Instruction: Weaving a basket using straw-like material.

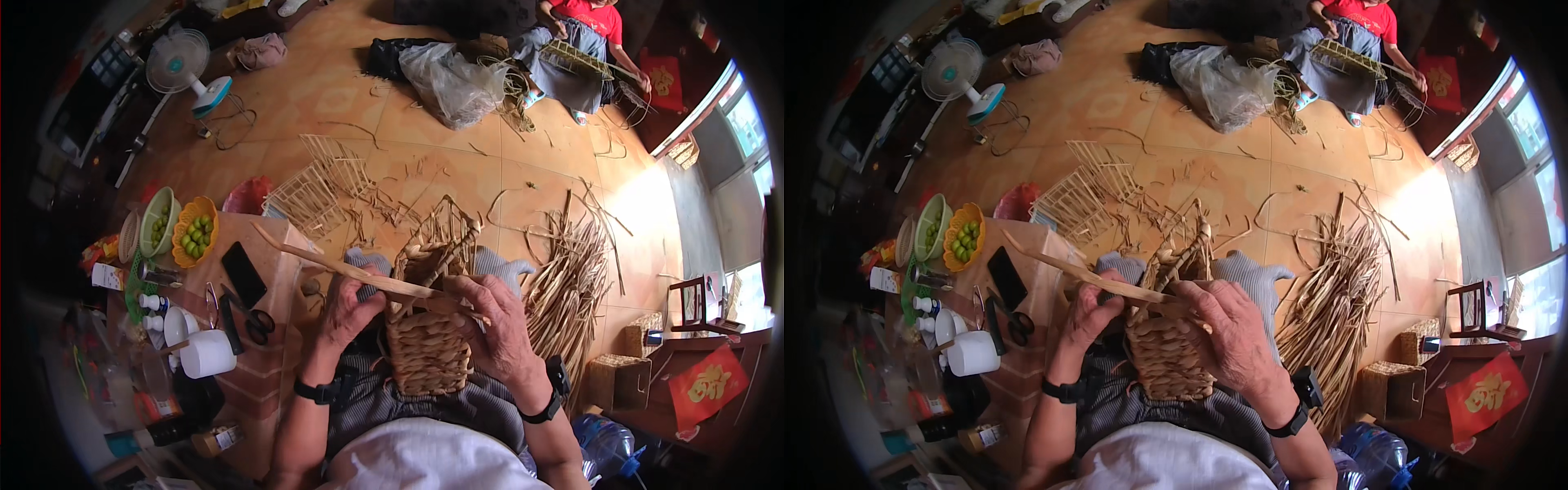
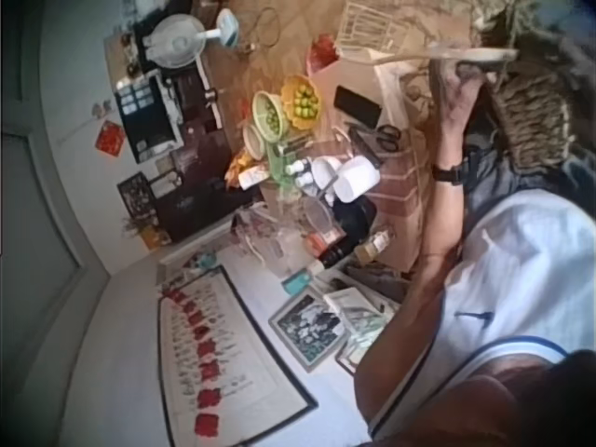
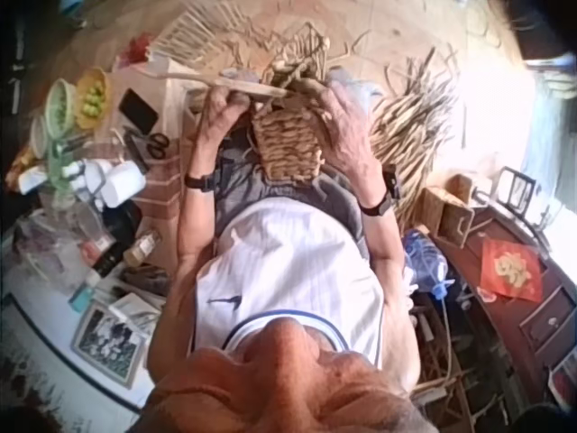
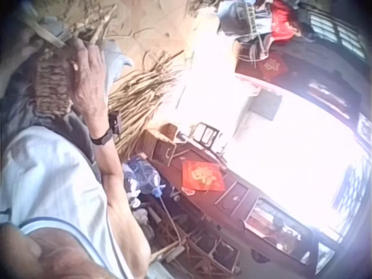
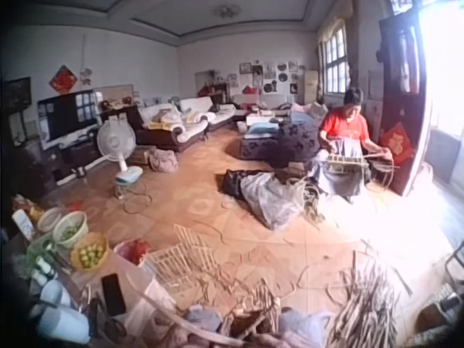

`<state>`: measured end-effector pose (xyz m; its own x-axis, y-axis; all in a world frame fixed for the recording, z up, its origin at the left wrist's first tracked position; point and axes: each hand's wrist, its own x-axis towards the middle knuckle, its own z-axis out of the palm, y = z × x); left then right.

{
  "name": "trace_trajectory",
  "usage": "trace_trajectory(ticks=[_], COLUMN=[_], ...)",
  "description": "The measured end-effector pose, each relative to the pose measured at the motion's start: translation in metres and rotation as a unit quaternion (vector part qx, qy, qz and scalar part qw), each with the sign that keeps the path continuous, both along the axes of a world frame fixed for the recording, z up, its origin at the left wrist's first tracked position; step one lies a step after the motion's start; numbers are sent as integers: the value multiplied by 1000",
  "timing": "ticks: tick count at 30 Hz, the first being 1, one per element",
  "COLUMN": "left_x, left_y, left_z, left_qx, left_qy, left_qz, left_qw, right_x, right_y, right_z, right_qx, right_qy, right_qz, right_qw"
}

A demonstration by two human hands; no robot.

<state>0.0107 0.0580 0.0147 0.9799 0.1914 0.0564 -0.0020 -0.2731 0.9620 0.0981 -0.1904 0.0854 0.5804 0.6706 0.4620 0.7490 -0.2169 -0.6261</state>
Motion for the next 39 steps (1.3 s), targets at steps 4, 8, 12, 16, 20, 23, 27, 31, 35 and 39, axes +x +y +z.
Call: trace_trajectory(ticks=[4, 8, 12, 16, 20, 23, 27, 31, 35, 39], left_x=[-12, -16, -36, -38, -50, -45, -29, -19, -6, -3], left_y=[-15, -17, 5, 5, 28, 23, 1, -17, -41, -37], left_z=[-17, -26, -39, -36, -42, -19, 18, 41, 54, 39], left_qx=[-126, -218, -256, -271, -533, -512, -397, -169, -1, -78], left_qy=[36, 82, 67, 79, -40, -52, -76, -47, -5, 10], left_qz=[160, 277, 279, 295, 230, 213, 188, 149, 104, 60], left_qw=[978, 932, 923, 913, 813, 831, 895, 973, 995, 995], right_x=[0, -3, -4, -8, -6, -12, -14, -9, 1, -9], right_y=[-2, -12, -12, -13, -12, 10, 48, 42, 15, 0], right_z=[-8, -13, -18, -13, -3, 12, 12, 10, -6, -18], right_qx=[-13, -47, -27, -42, -69, -80, -95, -7, 138, 225], right_qy=[7, 12, -35, -55, -62, -52, -40, 61, 205, 397], right_qz=[19, 21, 28, 39, 26, -23, -28, -53, -92, -109], right_qw=[1000, 999, 999, 997, 995, 995, 994, 997, 965, 883])
